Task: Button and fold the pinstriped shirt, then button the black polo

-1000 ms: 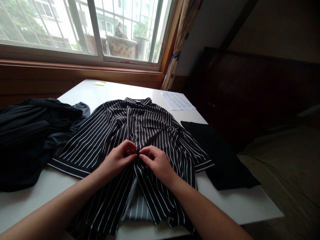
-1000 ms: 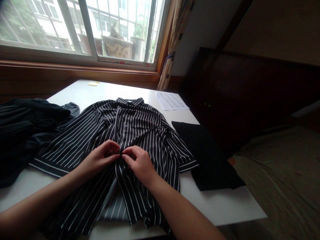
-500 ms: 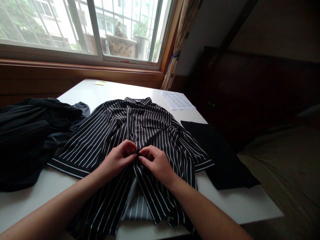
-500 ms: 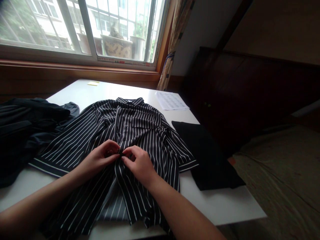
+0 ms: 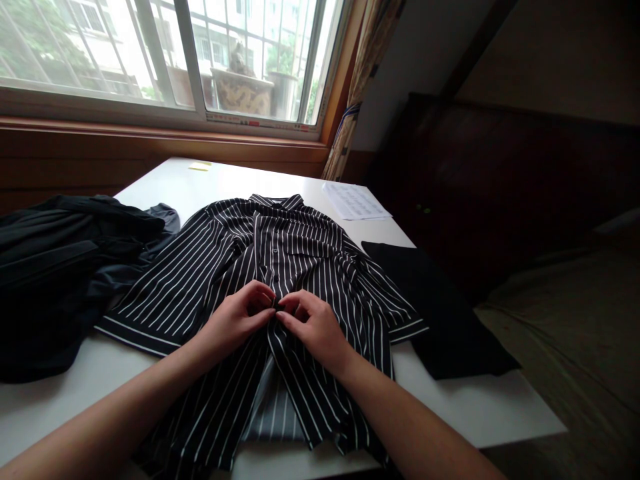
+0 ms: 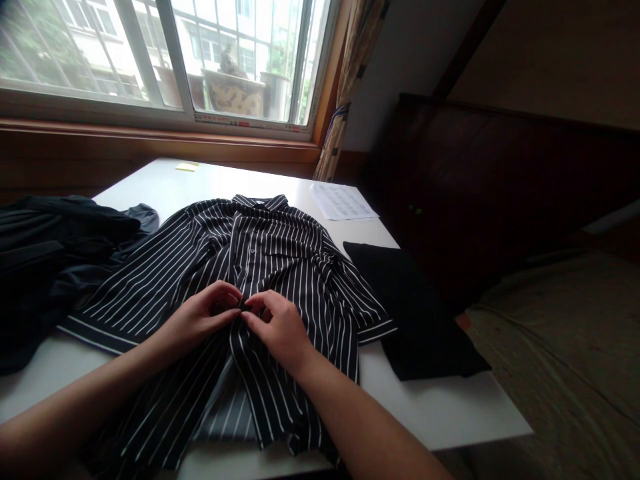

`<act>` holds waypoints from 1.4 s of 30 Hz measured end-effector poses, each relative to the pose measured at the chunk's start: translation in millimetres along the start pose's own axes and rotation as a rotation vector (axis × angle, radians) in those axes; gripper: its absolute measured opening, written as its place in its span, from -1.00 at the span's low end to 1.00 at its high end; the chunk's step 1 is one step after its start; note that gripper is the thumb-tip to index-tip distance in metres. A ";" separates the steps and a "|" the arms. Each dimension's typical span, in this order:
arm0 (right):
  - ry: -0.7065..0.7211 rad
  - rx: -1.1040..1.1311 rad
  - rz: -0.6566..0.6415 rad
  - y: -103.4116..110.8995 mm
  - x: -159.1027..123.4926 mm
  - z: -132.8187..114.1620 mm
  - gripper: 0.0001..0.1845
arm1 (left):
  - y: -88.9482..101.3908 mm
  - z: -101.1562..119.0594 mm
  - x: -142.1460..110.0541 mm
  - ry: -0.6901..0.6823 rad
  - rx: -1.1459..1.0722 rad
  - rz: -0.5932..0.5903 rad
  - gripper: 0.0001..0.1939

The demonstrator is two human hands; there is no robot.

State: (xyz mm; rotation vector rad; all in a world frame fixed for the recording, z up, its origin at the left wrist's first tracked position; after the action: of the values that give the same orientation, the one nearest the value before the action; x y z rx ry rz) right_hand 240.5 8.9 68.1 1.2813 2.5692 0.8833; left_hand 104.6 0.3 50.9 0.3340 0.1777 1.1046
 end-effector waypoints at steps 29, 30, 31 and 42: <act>0.033 -0.055 0.000 0.8 0.1 -2.9 -0.83 | -1.0 -3.4 0.3 -0.026 -0.073 -0.012 -0.77; 0.033 -0.052 0.002 0.9 0.0 -2.5 -0.84 | -0.7 -3.1 0.1 -0.029 -0.074 -0.009 -0.77; 0.033 -0.049 0.004 1.0 -0.1 -2.1 -0.85 | -0.5 -2.9 -0.1 -0.029 -0.071 -0.007 -0.77; 0.014 -0.038 0.010 1.3 -0.3 0.5 -0.90 | 0.7 -1.8 -0.4 -0.027 -0.044 0.002 -0.79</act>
State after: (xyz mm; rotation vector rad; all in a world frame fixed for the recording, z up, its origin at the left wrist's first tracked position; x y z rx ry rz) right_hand 241.8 9.4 68.3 1.2838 2.5457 0.9420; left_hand 103.3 0.6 49.5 0.3098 0.1295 1.1038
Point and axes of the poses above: each hand's wrist, its own x-axis towards the middle knuckle, its own y-axis out of the back of the hand, z = x × y, the point moved 10 cm from there along x, towards the middle knuckle, and after that the axes turned 15 degrees about -z, right-handed, at the moved point
